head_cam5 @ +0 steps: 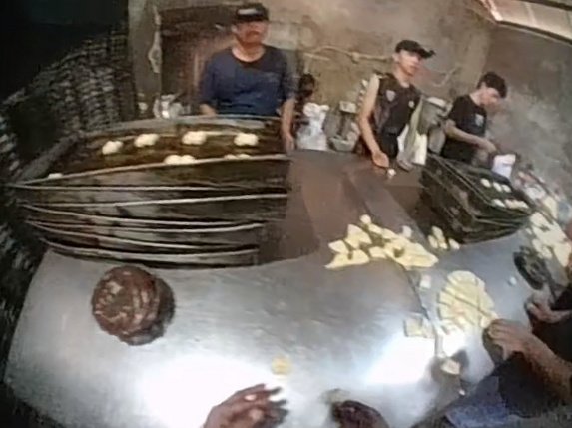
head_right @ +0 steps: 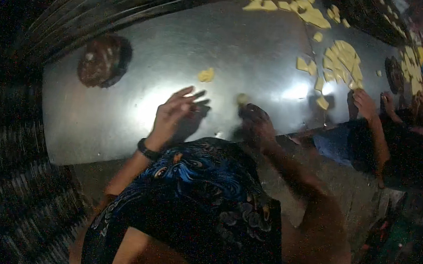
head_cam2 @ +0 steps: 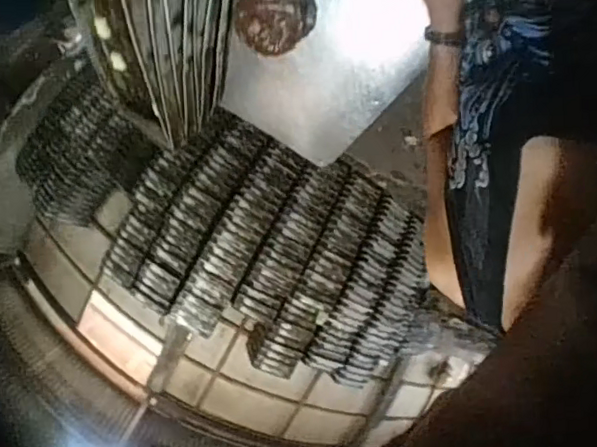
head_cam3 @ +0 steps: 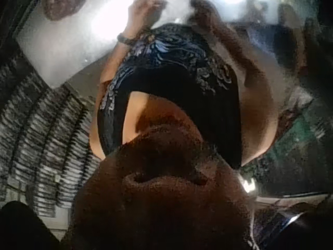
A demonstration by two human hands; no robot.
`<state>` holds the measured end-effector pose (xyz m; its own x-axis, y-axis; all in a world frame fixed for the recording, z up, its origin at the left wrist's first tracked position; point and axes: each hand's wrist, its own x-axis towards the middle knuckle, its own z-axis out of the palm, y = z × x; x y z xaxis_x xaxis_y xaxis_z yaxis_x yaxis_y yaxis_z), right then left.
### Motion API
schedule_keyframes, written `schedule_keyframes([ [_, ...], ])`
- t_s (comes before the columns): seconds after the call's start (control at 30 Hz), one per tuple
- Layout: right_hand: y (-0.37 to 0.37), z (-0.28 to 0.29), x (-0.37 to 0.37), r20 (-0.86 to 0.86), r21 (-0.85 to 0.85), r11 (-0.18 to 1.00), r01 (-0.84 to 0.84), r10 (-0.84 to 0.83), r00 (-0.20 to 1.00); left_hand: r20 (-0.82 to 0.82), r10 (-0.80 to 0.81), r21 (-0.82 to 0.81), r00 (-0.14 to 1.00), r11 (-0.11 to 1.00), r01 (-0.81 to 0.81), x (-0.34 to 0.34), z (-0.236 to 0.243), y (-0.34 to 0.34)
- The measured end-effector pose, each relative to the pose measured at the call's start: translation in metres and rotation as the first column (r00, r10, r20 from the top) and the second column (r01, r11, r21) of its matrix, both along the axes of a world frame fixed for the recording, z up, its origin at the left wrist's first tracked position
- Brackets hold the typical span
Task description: The person fills pieces of dough with chocolate paste, folds and rolls them into dough balls by hand, and carries a baking tray loaded with shaped dough to place it onto another tray.
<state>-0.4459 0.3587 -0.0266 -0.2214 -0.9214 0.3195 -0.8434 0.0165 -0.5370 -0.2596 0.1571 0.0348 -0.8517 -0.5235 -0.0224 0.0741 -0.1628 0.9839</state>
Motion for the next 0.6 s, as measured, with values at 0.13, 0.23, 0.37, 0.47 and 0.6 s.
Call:
schedule_keyframes([
  [0.13,-0.030,0.035,-0.025,-0.017,0.390,0.895,-0.217,0.243,0.970,0.129,0.182,0.037,0.975,0.981,-0.188,0.005,0.000,-0.004],
  [0.23,-0.071,0.023,-0.038,0.165,-0.064,0.993,0.103,-0.092,0.982,0.157,0.283,-0.021,0.946,0.959,-0.284,0.010,0.015,-0.001],
  [0.37,-0.061,0.000,-0.016,-0.025,0.113,0.994,-0.009,0.012,1.000,0.177,0.438,0.047,0.882,0.891,-0.452,0.043,0.010,-0.002],
  [0.47,-0.022,-0.011,-0.046,-0.123,-0.008,0.961,-0.277,0.274,0.954,0.200,0.485,0.101,0.852,0.854,-0.510,0.066,0.007,-0.002],
  [0.6,-0.051,-0.011,-0.034,-0.155,0.071,0.986,0.154,-0.142,0.978,0.235,0.458,0.159,0.857,0.852,-0.499,0.076,0.002,-0.006],
])
